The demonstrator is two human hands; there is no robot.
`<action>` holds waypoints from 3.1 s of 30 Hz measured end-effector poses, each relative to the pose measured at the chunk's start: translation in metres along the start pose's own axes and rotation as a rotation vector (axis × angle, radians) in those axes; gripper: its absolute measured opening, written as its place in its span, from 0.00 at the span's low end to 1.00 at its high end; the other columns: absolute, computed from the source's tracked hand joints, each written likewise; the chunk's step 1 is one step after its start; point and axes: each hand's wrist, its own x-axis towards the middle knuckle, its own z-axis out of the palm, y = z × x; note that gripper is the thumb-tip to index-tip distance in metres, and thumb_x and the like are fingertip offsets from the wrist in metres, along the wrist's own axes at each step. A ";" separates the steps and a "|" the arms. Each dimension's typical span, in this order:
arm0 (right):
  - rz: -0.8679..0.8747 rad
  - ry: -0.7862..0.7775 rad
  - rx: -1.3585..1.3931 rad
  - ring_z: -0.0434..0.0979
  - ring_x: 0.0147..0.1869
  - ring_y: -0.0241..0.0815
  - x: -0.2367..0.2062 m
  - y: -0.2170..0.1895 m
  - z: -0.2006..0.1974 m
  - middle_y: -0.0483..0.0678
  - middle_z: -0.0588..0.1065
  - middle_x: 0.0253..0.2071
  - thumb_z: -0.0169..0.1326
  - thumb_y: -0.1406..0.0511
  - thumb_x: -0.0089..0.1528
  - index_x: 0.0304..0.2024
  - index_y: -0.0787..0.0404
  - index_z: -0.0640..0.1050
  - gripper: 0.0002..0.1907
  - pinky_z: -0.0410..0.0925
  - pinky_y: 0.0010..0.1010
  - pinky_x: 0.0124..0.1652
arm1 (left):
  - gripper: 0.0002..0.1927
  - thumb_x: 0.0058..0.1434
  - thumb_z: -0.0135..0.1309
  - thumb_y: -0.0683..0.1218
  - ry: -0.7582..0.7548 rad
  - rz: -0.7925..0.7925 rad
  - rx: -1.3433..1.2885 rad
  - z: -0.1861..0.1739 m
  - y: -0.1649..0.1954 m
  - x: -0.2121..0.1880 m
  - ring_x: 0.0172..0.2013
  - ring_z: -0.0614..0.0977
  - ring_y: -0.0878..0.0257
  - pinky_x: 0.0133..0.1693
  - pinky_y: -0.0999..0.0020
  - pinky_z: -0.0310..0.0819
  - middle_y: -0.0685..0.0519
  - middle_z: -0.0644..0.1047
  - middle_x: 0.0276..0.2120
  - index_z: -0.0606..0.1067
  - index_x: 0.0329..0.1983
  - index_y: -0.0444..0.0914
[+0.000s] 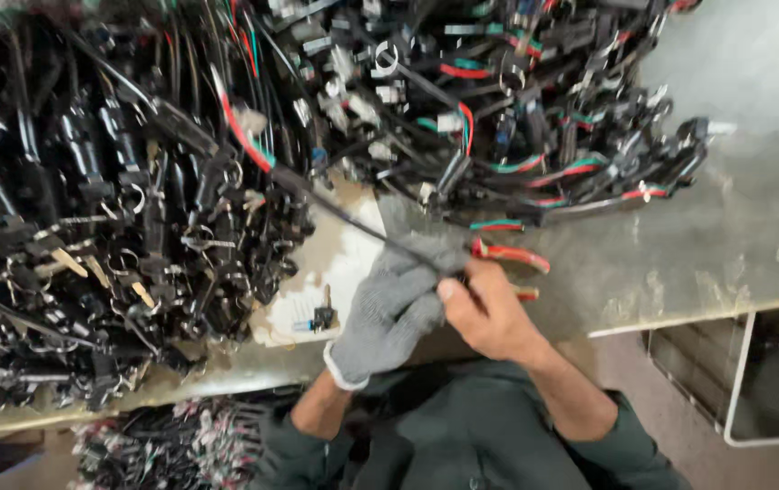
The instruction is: The person picks up a black cable harness from a large pile on the workbench and uses red-handled pliers to cut and strip insulation from the wire ends, working on one harness at a time and setting processed harnesses back on the table.
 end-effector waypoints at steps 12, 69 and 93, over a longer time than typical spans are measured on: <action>0.236 -0.202 1.008 0.74 0.55 0.38 -0.046 0.068 0.043 0.48 0.72 0.53 0.58 0.58 0.67 0.62 0.66 0.65 0.27 0.71 0.33 0.54 | 0.08 0.61 0.62 0.44 0.031 -0.176 -0.352 0.013 0.005 -0.011 0.59 0.77 0.55 0.63 0.58 0.70 0.51 0.81 0.46 0.81 0.41 0.36; -0.185 0.032 -0.605 0.78 0.47 0.51 0.022 -0.040 -0.034 0.48 0.76 0.39 0.65 0.68 0.42 0.38 0.59 0.75 0.21 0.71 0.41 0.39 | 0.35 0.69 0.59 0.43 0.077 -0.271 -0.130 0.008 0.026 -0.033 0.51 0.84 0.57 0.55 0.63 0.80 0.45 0.77 0.59 0.59 0.75 0.35; -0.146 0.161 -0.568 0.78 0.46 0.52 -0.001 -0.075 -0.038 0.48 0.78 0.44 0.64 0.67 0.48 0.42 0.61 0.76 0.20 0.71 0.40 0.43 | 0.39 0.61 0.65 0.45 0.230 -0.166 0.356 0.040 0.017 -0.044 0.44 0.79 0.45 0.46 0.56 0.75 0.41 0.76 0.48 0.61 0.71 0.29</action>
